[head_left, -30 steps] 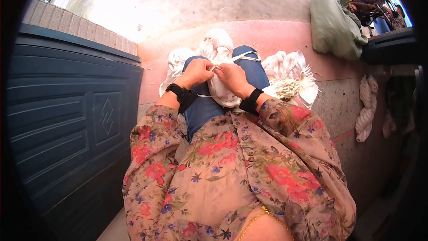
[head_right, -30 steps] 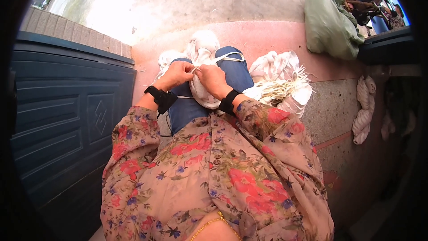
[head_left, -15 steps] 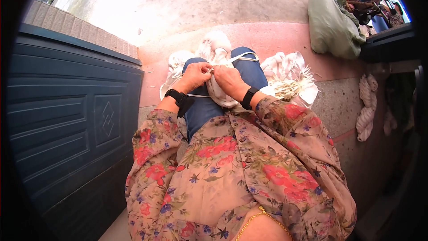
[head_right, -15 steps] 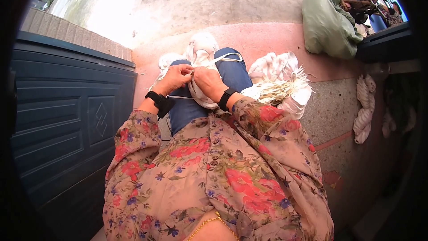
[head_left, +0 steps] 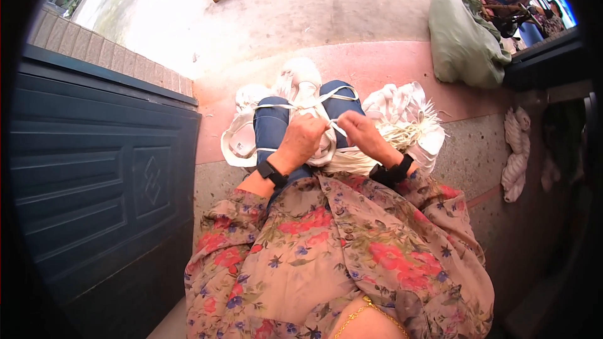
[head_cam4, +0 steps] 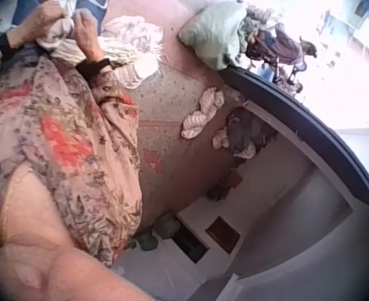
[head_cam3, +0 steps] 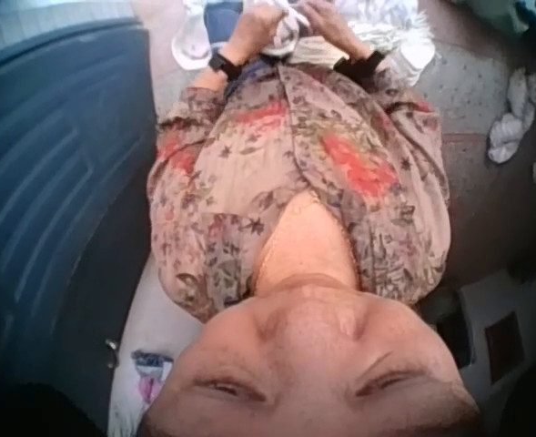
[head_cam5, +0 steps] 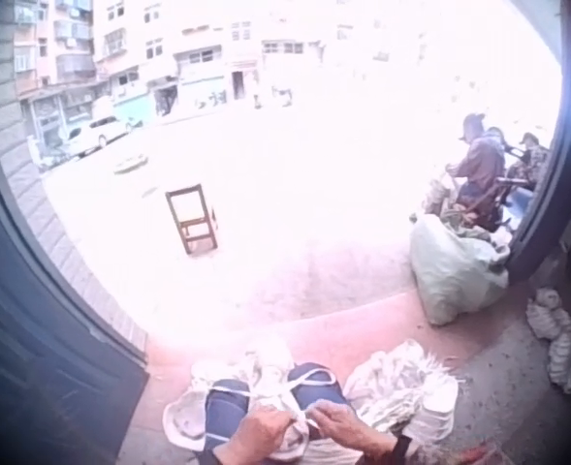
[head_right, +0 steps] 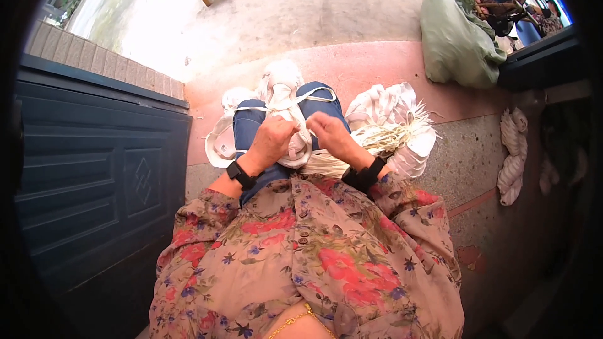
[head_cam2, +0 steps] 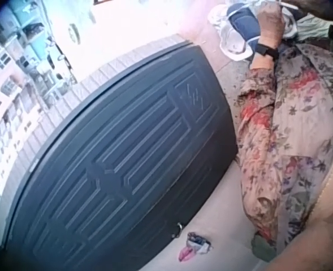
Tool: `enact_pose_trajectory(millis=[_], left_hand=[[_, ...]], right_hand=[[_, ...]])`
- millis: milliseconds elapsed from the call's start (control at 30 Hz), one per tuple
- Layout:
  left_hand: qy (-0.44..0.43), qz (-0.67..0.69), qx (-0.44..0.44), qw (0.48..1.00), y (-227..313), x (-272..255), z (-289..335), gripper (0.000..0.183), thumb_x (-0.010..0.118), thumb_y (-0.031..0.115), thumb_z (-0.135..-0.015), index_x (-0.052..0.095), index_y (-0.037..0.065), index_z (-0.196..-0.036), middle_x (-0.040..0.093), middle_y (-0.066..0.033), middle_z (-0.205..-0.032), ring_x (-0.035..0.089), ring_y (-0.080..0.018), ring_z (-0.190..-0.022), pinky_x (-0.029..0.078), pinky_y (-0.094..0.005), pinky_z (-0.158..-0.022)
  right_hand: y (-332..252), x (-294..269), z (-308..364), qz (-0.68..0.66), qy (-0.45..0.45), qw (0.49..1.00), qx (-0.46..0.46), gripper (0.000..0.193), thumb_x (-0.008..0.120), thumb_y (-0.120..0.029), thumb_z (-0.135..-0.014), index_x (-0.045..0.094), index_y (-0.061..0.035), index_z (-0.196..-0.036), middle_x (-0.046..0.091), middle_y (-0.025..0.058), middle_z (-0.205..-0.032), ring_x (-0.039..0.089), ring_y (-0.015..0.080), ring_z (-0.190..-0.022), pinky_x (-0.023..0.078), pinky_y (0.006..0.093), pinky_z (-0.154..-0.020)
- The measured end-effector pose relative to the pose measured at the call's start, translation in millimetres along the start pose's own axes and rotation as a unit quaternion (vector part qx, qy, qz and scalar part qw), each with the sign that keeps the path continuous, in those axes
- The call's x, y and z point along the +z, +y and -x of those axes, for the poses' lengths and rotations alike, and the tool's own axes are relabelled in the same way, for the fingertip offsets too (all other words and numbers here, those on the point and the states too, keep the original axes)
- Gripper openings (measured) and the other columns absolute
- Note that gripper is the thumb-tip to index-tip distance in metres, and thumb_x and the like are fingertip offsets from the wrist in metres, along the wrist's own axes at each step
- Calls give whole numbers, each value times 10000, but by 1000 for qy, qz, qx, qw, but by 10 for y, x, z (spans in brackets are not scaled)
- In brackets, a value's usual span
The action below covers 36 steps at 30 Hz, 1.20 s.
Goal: The recorder is threading long white laces through shoe upper components as part of a manufacturing process.
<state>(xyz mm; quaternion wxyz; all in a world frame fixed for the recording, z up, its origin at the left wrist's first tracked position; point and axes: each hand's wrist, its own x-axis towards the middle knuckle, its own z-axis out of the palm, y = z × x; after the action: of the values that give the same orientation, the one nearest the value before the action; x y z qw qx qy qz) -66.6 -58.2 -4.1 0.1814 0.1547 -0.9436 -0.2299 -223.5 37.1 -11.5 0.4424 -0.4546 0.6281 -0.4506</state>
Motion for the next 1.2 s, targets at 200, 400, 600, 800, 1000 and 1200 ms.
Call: enact_pose_trajectory(millis=[200,400,600,800,1000,1200], left_hand=[[10,256,118,959,734,-255,-298,124,556,76,-778,576,36,-894,574,-99,-701,558,-241,-633,433,-318,-582],[109,348,-333,870,21,-235,17,161,486,141,-889,563,0,-895,497,7,-606,429,-50,-527,351,-203,-478],[176,329,-331,866,164,-239,-36,219,504,153,-873,549,-29,-760,535,-50,-583,474,-92,-536,389,-271,-488],[138,281,-293,904,226,-291,-20,218,495,166,-889,570,-30,-830,539,-20,-589,475,-67,-534,387,-225,-489],[72,300,-279,909,172,-337,29,219,489,164,-893,575,-22,-815,556,-27,-606,497,-69,-547,401,-222,-502],[58,304,-276,910,102,-371,6,216,484,159,-897,569,-17,-806,544,-11,-597,488,-70,-537,403,-207,-508]], right_hand=[[10,-104,-272,-387,45,906,164,237,414,-255,-908,501,-48,-832,332,-56,-551,287,49,-427,258,197,-387],[-305,236,-307,-322,6,943,81,238,490,-194,-896,582,10,-975,499,-19,-723,439,53,-662,349,183,-598],[-390,349,-333,-236,7,972,11,236,553,-160,-854,620,41,-959,600,3,-811,498,49,-738,402,196,-649],[-374,408,-317,-211,43,976,-8,227,549,-147,-852,615,56,-930,603,18,-789,504,53,-713,414,208,-626],[-367,388,-300,-133,47,990,-20,222,563,-172,-841,620,33,-905,595,51,-792,522,96,-726,418,238,-649],[-343,404,-334,-118,48,991,-48,219,562,-188,-842,616,22,-876,578,60,-796,528,125,-754,415,258,-682]])
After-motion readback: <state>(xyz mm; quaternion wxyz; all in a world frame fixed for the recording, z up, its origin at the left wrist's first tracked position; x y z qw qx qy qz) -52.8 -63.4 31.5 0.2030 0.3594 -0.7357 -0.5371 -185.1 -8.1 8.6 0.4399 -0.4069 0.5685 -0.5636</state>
